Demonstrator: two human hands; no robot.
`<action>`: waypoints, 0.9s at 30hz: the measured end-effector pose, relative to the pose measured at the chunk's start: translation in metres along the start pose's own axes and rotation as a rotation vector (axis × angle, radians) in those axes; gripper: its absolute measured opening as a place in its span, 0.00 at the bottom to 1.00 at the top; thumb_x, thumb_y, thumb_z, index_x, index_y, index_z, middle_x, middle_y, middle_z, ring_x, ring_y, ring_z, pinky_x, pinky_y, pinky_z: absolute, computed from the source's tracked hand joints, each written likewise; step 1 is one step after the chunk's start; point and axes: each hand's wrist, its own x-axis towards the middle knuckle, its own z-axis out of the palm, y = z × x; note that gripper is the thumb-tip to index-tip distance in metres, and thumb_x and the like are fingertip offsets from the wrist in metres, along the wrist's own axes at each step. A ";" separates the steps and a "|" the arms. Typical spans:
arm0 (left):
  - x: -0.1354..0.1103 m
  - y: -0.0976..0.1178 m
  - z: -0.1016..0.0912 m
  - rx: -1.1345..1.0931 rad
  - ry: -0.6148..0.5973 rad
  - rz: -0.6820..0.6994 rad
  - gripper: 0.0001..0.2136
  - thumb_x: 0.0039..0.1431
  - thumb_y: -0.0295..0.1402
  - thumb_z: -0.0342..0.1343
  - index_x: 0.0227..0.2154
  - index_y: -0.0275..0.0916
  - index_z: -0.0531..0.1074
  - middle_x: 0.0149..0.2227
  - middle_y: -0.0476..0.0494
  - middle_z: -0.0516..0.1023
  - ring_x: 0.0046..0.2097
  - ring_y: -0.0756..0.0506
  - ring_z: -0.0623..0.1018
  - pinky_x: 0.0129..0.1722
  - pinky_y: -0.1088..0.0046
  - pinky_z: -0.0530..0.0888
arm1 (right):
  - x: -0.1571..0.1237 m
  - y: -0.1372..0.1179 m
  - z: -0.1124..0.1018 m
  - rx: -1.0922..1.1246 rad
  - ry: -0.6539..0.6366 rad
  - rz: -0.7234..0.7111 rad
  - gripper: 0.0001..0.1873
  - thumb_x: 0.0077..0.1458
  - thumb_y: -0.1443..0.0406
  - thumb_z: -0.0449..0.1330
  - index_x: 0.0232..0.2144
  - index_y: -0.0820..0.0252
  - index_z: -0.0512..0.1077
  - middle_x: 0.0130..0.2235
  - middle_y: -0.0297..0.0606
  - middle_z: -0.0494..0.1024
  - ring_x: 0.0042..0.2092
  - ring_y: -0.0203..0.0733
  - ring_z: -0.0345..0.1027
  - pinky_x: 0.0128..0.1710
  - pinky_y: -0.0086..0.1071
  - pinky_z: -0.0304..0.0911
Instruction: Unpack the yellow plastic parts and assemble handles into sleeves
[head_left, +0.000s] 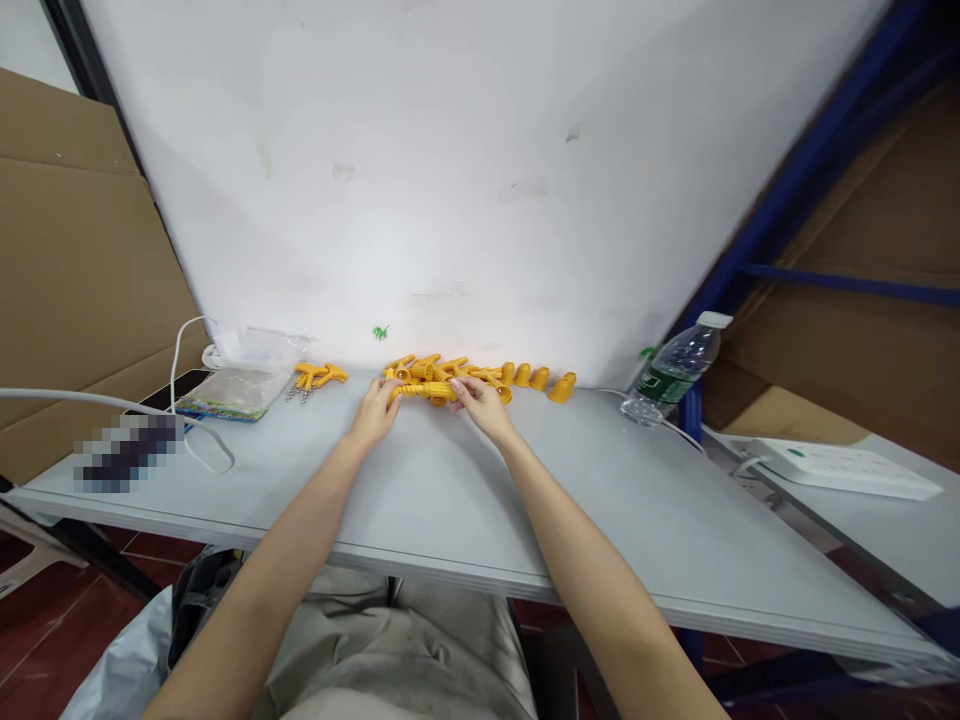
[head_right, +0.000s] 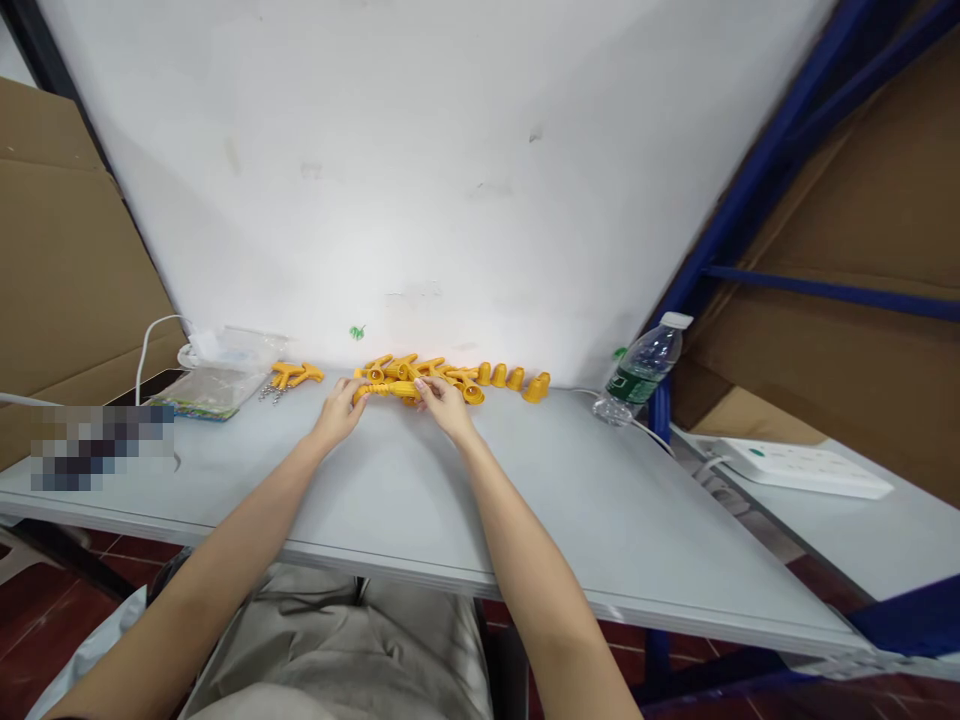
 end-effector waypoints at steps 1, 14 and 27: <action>0.000 0.000 0.000 -0.002 -0.006 0.000 0.12 0.64 0.31 0.48 0.48 0.39 0.69 0.41 0.42 0.70 0.36 0.49 0.73 0.43 0.69 0.73 | 0.000 -0.002 0.000 0.005 -0.001 0.012 0.33 0.50 0.37 0.52 0.37 0.60 0.73 0.29 0.40 0.77 0.30 0.45 0.73 0.40 0.43 0.70; 0.002 0.012 -0.009 -0.022 -0.061 0.025 0.11 0.64 0.31 0.47 0.47 0.40 0.69 0.43 0.42 0.71 0.42 0.47 0.74 0.47 0.69 0.72 | -0.009 -0.026 -0.001 0.031 -0.020 0.197 0.33 0.48 0.36 0.54 0.14 0.57 0.62 0.14 0.33 0.66 0.16 0.34 0.58 0.18 0.31 0.59; 0.001 0.010 -0.007 -0.014 -0.055 -0.009 0.11 0.63 0.29 0.50 0.47 0.39 0.69 0.41 0.43 0.72 0.39 0.48 0.75 0.45 0.71 0.72 | -0.006 -0.022 -0.010 0.109 -0.118 0.077 0.31 0.44 0.42 0.64 0.39 0.60 0.72 0.27 0.36 0.77 0.21 0.38 0.67 0.24 0.34 0.66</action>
